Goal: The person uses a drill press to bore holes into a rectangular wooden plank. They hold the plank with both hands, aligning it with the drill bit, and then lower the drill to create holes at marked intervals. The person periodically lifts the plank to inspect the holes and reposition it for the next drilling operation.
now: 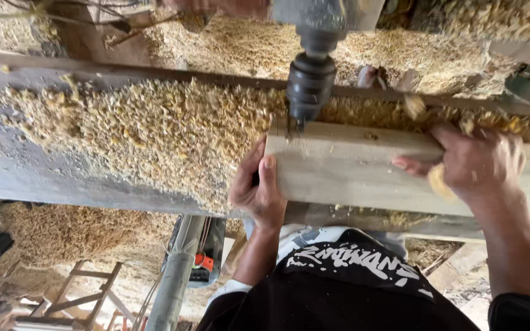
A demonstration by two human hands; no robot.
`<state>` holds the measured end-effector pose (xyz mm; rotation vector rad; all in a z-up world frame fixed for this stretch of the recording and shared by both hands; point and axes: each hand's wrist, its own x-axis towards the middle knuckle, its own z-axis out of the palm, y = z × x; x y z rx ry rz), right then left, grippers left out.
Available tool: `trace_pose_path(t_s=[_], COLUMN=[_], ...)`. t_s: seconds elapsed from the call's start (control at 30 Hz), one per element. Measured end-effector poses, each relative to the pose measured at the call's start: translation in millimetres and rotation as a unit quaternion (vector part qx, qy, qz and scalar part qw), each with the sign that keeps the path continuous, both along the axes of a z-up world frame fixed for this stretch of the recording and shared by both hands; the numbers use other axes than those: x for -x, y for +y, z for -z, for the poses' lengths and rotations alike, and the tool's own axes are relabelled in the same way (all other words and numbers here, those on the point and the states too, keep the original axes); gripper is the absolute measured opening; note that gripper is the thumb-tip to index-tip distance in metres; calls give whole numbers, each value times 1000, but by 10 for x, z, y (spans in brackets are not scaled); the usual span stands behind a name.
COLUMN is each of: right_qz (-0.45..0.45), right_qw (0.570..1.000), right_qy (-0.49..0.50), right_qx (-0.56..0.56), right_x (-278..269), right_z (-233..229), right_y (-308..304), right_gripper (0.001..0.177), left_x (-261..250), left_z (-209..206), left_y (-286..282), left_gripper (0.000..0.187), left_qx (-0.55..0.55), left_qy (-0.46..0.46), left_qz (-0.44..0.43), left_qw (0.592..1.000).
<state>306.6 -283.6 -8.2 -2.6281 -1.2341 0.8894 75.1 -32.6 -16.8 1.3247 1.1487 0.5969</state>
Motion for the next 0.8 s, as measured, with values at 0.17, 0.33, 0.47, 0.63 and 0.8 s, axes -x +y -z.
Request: trace_pose_path(t_s=[0.17, 0.33, 0.47, 0.63, 0.8], right_qz=[-61, -53, -58, 57, -71], right_qw=[994, 997, 996, 985, 974], right_qy=[-51, -47, -49, 91, -52], right_qx=[80, 14, 38, 132, 209], right_x=[-97, -109, -70, 206, 225], right_z=[-49, -48, -21, 169, -21], right_y=[91, 121, 9, -345, -117], right_gripper=[84, 80, 80, 93, 79], left_x=[-152, -192, -233, 30, 224], left_z=[-62, -94, -84, -4, 52], left_y=[68, 122, 133, 38, -100], left_gripper=[20, 20, 22, 22, 22], left_qx=[21, 15, 12, 0, 17], left_qy=[7, 30, 0, 21, -47], left_qz=[-7, 13, 14, 47, 4], left_qw=[1000, 999, 1000, 999, 999])
